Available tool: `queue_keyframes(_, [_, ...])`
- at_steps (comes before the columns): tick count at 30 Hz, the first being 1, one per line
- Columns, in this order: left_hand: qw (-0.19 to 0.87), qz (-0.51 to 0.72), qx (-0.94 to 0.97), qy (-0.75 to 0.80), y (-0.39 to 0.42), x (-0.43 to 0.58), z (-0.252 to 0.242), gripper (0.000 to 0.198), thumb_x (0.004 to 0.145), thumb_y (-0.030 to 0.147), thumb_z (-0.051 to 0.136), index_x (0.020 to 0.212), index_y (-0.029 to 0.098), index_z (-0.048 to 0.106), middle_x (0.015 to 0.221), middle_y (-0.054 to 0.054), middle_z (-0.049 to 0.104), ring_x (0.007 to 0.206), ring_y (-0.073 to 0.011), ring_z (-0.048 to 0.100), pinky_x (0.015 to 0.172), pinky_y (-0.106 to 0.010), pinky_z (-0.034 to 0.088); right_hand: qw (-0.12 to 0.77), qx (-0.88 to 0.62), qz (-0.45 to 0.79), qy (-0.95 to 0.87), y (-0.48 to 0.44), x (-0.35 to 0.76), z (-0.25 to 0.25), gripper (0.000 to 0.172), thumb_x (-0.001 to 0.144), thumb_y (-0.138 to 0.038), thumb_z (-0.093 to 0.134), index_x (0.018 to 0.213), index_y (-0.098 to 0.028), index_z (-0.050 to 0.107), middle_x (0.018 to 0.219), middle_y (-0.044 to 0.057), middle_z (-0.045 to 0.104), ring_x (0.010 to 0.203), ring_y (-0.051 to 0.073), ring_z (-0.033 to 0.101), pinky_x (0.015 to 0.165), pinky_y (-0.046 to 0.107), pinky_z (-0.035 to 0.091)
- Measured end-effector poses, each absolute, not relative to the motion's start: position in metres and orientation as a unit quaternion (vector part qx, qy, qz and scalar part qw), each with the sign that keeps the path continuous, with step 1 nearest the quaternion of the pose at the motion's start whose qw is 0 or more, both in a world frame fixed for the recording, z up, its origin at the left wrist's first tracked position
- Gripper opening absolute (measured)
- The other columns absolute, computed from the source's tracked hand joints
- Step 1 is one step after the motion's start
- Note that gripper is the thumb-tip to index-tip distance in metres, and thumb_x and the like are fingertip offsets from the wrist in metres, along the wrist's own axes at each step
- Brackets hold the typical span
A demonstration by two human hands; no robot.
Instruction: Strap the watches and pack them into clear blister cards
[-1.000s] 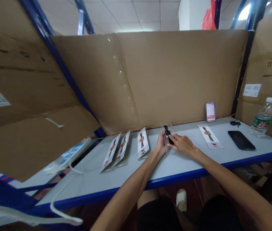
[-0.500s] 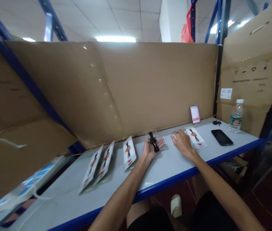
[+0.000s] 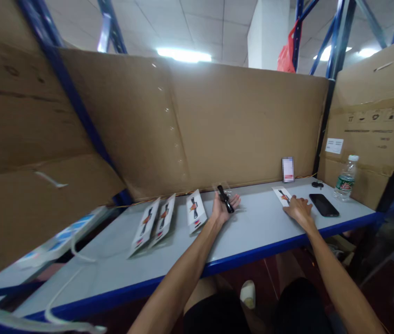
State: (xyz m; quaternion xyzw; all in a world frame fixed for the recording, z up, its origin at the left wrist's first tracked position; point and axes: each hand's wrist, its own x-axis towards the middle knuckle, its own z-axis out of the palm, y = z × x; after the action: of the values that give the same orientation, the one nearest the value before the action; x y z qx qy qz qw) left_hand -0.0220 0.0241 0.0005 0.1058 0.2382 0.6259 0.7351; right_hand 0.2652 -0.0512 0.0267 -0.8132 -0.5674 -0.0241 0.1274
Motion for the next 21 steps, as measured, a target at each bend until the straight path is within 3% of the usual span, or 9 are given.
queue_keyframes(5, [0.739, 0.627, 0.105, 0.222, 0.031, -0.022, -0.002, 0.05, 0.1, 0.066, 0.036, 0.098, 0.02, 0.056, 0.101, -0.017, 0.07, 0.1, -0.0305, 0.073, 0.087, -0.053, 0.061, 0.218, -0.777, -0.032, -0.59, -0.116, 0.263, 0.029, 0.059, 0.093, -0.043, 0.06, 0.14, -0.008, 0.055, 0.118, 0.025, 0.063, 0.102, 0.036, 0.069, 0.086, 0.044, 0.05])
queue_keyframes(10, [0.735, 0.638, 0.105, 0.206, 0.035, -0.021, -0.003, 0.05, 0.099, 0.067, 0.037, 0.1, 0.021, 0.057, 0.101, -0.016, 0.07, 0.103, -0.0308, 0.073, 0.089, -0.053, 0.059, 0.402, -0.631, -0.035, -0.663, -0.201, 0.232, -0.019, 0.055, 0.091, -0.044, 0.061, 0.141, -0.021, 0.057, 0.128, 0.015, 0.06, 0.104, 0.03, 0.068, 0.088, 0.04, 0.056])
queue_keyframes(16, [0.737, 0.635, 0.105, 0.208, 0.032, -0.02, -0.005, 0.053, 0.095, 0.07, 0.045, 0.096, 0.019, 0.058, 0.102, -0.019, 0.071, 0.098, -0.0311, 0.074, 0.085, -0.05, 0.06, 0.431, -0.585, 0.049, -0.685, -0.241, 0.204, -0.068, 0.048, 0.088, -0.041, 0.067, 0.134, -0.029, 0.067, 0.125, 0.01, 0.061, 0.103, 0.029, 0.07, 0.085, 0.04, 0.06])
queue_keyframes(21, [0.746, 0.621, 0.119, 0.207, 0.029, -0.02, -0.004, 0.051, 0.098, 0.067, 0.042, 0.093, 0.019, 0.058, 0.105, -0.019, 0.071, 0.101, -0.0297, 0.073, 0.087, -0.047, 0.06, 0.484, -0.573, 0.147, -0.645, -0.245, 0.205, -0.069, 0.049, 0.08, -0.039, 0.077, 0.129, -0.031, 0.073, 0.126, 0.01, 0.062, 0.109, 0.032, 0.067, 0.092, 0.044, 0.058])
